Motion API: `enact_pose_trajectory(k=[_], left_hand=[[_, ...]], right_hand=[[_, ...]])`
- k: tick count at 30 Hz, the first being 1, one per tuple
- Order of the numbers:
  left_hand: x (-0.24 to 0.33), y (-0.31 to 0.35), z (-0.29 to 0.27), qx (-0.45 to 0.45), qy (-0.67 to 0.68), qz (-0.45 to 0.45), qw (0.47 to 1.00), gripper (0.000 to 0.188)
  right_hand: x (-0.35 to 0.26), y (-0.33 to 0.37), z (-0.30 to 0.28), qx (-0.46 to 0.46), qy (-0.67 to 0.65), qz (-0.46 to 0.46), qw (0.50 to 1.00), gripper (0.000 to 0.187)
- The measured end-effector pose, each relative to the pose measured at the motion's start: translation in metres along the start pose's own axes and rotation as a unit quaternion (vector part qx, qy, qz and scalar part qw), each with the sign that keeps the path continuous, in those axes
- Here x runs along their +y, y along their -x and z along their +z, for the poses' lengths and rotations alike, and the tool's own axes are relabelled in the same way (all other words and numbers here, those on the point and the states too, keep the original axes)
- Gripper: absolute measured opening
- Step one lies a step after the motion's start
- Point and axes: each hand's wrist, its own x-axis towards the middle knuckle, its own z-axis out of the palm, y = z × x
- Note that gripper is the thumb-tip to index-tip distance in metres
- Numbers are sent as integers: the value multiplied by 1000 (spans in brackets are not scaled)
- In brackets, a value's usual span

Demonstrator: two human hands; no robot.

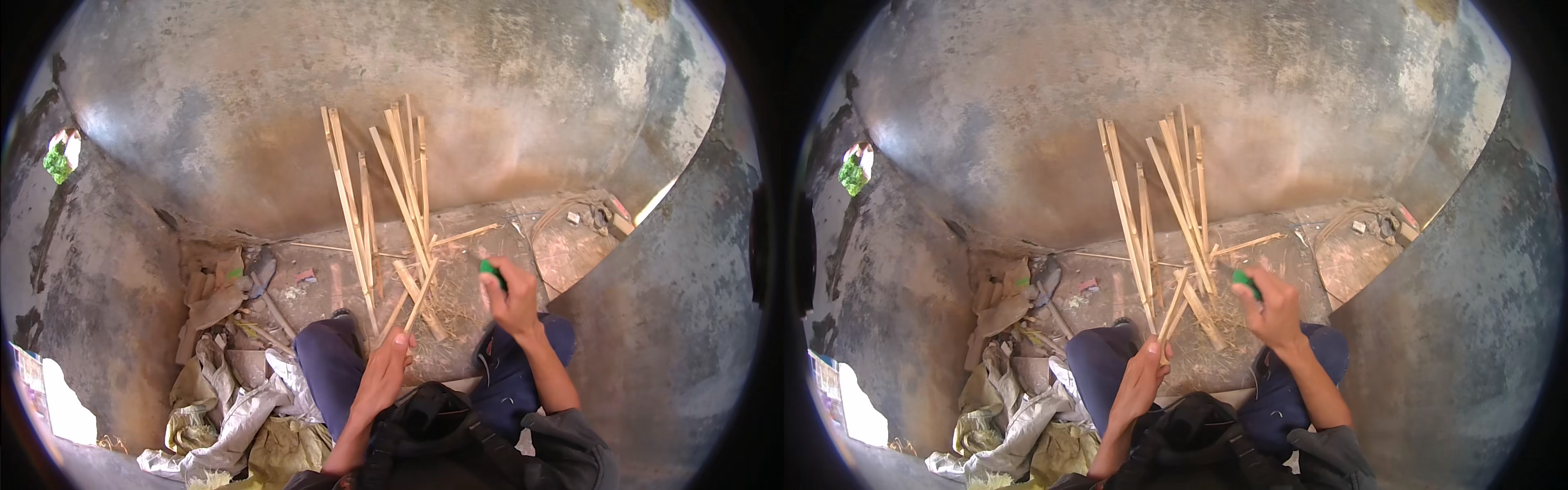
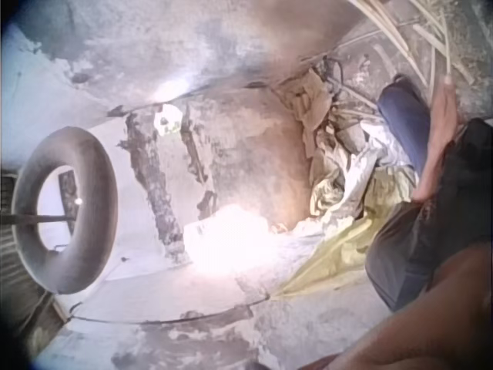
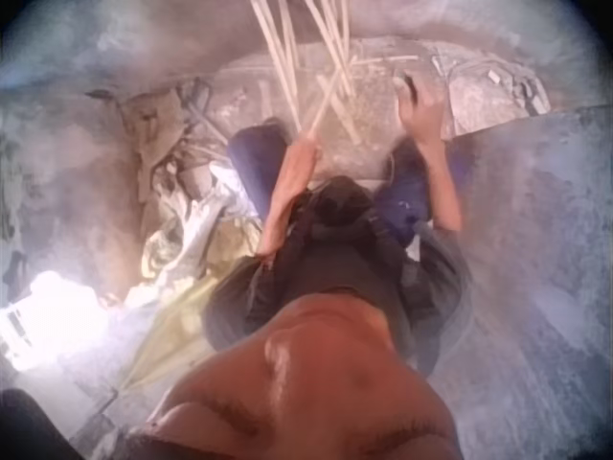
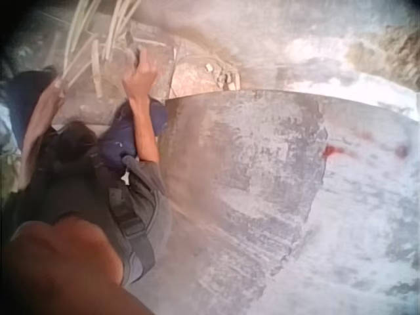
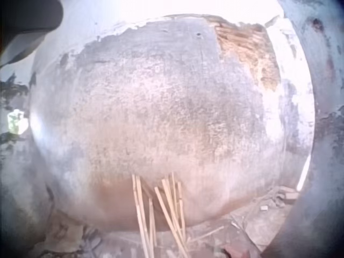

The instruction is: The person holds a bamboo strip and uses a small green knife to shave down its surface, repeatedly scraping the blade along the length of the wood while seated on the floor.

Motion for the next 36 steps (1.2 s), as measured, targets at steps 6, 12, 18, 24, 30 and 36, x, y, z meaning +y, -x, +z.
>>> enact_pose_trajectory(k=[6, 12, 18, 24, 30, 36], left_hand=[[20, -2, -7, 4, -94, 68, 993, 39], [30, -1, -1, 3, -122, 82, 989, 31], [29, 2, 10, 63, -177, 92, 978, 27], [33, 5, 13, 67, -181, 92, 977, 26], [34, 10, 12, 59, -173, 86, 979, 25], [36, 8, 10, 49, -157, 87, 982, 26]], right_hand=[[-31, 18, 32, -67, -30, -141, 987, 23], [-33, 19, 30, -88, -22, -146, 985, 24], [-36, 18, 29, -87, -8, -148, 985, 24], [-26, 16, 30, -23, -6, -165, 986, 23], [-22, 7, 15, -55, 61, -184, 980, 25], [-20, -1, 9, -50, 77, -194, 977, 25]])
